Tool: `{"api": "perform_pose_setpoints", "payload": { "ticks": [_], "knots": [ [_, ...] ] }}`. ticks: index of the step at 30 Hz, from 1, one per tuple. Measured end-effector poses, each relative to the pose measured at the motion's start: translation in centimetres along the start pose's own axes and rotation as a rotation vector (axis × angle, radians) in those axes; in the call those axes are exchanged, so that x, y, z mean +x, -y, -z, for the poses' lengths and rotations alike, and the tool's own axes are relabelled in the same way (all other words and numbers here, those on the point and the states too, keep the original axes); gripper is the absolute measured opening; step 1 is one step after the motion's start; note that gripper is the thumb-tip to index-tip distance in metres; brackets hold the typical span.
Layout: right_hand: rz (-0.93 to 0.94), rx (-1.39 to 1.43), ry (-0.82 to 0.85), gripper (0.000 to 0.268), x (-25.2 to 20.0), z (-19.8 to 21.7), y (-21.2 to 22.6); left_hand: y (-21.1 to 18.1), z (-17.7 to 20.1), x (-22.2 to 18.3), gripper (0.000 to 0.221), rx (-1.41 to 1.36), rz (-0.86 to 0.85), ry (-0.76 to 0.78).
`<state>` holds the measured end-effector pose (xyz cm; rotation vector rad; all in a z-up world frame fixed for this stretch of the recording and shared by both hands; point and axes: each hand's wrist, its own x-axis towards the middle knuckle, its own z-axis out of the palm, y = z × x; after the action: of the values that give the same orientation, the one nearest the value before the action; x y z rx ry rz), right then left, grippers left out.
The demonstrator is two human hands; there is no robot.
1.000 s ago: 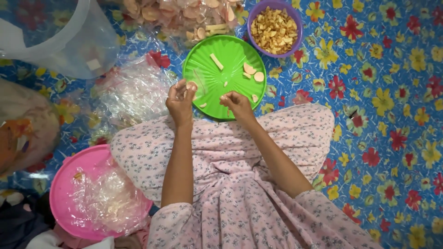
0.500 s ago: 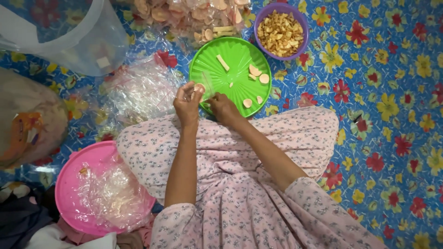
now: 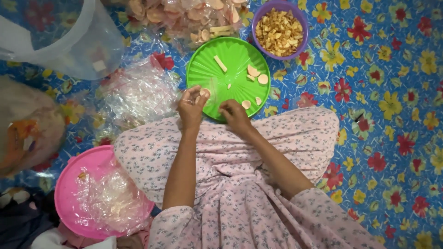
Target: A person sitting on the floor is individually packaging small food slices into small plastic bags.
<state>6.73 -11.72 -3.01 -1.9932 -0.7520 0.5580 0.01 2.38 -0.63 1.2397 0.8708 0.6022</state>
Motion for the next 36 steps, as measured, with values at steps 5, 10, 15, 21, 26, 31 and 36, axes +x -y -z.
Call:
{"api": "perform_pose_setpoints", "payload": {
  "ticks": [5, 10, 15, 21, 26, 31, 36],
  "knots": [
    [-0.161, 0.308, -0.203, 0.013, -1.2, 2.2, 0.0, -0.4, -1.1, -0.7, 0.036, 0.092, 0.04, 0.086],
    [-0.18, 0.416, -0.266, 0.012, -0.3, 3.2, -1.1, -0.9, -1.7, -1.0, 0.036, 0.105, 0.045, 0.173],
    [-0.167, 0.537, -0.236, 0.017, 0.5, 3.1, -0.3, -0.7, -2.0, -1.0, 0.035, 0.065, 0.12, 0.213],
    [-0.156, 0.563, -0.216, 0.016, 0.6, 3.1, 0.7, -1.1, -2.0, -0.9, 0.034, 0.039, 0.135, 0.267],
    [-0.161, 0.571, -0.201, 0.016, 0.6, 3.2, 1.0, -2.1, -1.9, -1.3, 0.035, 0.01, 0.153, 0.28],
    [-0.152, 0.642, -0.201, 0.017, 0.5, 3.3, 2.0, -0.9, -1.8, -0.7, 0.037, -0.01, 0.129, 0.295],
    [-0.099, 0.542, -0.228, 0.018, 0.5, 3.4, 2.6, 0.6, -1.6, -0.3, 0.038, 0.003, 0.079, 0.395]
  ]
}}
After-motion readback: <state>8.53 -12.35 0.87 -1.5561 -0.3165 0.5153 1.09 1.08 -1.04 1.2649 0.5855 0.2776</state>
